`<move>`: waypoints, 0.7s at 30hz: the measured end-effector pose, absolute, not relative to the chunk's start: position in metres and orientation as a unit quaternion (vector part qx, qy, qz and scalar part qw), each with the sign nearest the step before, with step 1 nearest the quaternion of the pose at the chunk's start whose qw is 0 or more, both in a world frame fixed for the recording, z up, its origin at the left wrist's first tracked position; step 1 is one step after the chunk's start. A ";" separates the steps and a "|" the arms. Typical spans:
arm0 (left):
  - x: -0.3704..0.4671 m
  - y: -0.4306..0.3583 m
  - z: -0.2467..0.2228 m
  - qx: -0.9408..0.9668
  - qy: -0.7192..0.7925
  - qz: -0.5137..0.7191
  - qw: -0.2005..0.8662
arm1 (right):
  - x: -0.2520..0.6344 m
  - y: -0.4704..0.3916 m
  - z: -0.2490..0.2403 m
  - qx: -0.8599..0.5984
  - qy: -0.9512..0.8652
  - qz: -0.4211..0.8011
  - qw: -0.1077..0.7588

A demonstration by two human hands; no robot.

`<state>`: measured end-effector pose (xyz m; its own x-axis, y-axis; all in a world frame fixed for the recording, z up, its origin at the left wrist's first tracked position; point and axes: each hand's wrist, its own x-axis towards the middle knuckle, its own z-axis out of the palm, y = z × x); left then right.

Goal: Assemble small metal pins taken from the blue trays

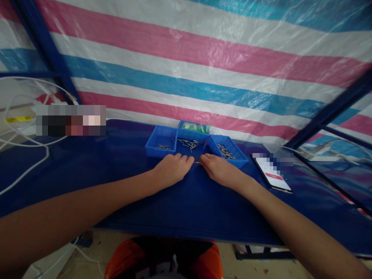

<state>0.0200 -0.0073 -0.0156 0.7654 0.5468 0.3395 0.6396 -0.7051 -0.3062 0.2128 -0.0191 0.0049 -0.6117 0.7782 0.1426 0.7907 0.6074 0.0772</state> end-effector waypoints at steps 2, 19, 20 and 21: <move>0.019 -0.006 -0.017 -0.911 -0.334 -0.121 0.211 | 0.213 -0.019 0.005 -0.434 -0.897 -0.069 0.042; 0.018 -0.003 -0.018 -0.916 -0.315 -0.119 0.218 | 0.212 -0.018 0.004 -0.435 -0.898 -0.056 0.034; 0.018 -0.003 -0.018 -0.916 -0.316 -0.118 0.219 | 0.212 -0.018 0.004 -0.436 -0.898 -0.061 0.027; 0.018 -0.003 -0.019 -0.915 -0.316 -0.118 0.220 | 0.212 -0.019 0.005 -0.435 -0.898 -0.065 0.021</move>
